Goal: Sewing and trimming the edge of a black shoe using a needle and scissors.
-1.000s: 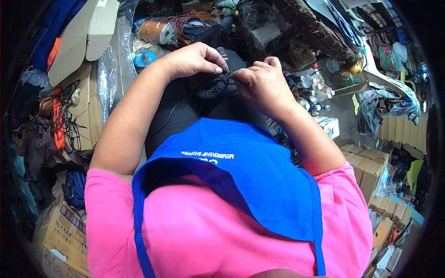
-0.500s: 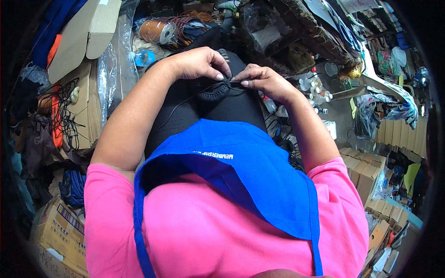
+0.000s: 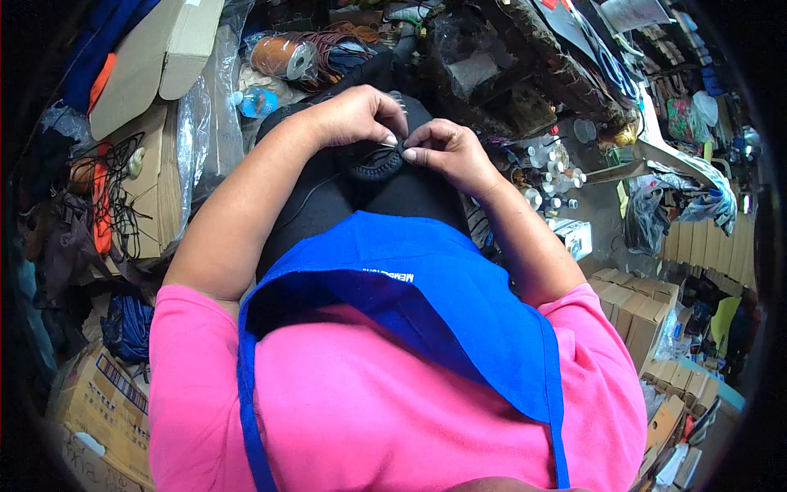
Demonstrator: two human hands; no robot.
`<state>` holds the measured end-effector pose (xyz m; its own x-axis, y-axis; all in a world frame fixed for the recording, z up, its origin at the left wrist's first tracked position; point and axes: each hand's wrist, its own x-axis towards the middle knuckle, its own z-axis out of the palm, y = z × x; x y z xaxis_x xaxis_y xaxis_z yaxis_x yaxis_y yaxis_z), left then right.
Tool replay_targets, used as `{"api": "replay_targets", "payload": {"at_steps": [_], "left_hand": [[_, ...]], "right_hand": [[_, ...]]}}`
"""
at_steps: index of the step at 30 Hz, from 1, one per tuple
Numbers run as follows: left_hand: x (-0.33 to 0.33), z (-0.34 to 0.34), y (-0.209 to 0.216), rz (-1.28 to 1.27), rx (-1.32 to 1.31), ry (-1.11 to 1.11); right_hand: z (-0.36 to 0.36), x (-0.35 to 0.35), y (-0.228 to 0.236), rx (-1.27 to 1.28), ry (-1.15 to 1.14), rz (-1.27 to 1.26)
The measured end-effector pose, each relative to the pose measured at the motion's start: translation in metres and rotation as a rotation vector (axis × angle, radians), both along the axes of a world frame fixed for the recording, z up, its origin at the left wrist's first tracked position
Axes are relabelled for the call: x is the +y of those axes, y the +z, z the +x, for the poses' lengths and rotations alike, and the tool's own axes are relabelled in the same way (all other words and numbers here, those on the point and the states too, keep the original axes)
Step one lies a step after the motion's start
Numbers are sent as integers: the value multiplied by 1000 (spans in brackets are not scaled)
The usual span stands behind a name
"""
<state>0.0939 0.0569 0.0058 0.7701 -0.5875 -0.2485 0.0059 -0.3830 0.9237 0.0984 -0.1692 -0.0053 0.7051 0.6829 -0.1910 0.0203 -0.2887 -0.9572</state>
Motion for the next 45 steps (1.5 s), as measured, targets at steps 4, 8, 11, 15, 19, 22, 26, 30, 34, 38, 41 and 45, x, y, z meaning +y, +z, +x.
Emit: {"api": "replay_targets", "payload": {"at_steps": [4, 8, 11, 15, 19, 22, 26, 30, 34, 38, 41, 45], "left_hand": [[11, -17, 7, 187, -436, 282], [11, -53, 25, 181, -513, 341], [4, -80, 30, 130, -363, 470], [1, -101, 15, 381, -738, 506], [-4, -105, 11, 598, -747, 547], [0, -92, 10, 463, -741, 616], [2, -77, 2, 283, -615, 536], [4, -73, -5, 305, -568, 511], [3, -70, -6, 323, -584, 487], [1, -67, -4, 380, -605, 447], [0, -64, -2, 360, -636, 384], [2, -55, -11, 248, -530, 355]], "right_hand": [[-2, -2, 17, -159, 42, -71], [-3, -13, 18, -351, 91, -182], [-15, -13, 16, -481, 56, -213], [-35, -12, 11, -820, 71, -358], [-33, -13, 8, -740, 69, -361], [-18, -17, 8, -388, 77, -212], [3, -16, 9, -231, 137, -166], [14, -14, 11, -209, 213, -171], [19, -13, 9, -215, 224, -181], [21, -14, 8, -182, 233, -167], [21, -15, 9, -160, 248, -161], [22, -16, 3, -92, 239, -122]]}}
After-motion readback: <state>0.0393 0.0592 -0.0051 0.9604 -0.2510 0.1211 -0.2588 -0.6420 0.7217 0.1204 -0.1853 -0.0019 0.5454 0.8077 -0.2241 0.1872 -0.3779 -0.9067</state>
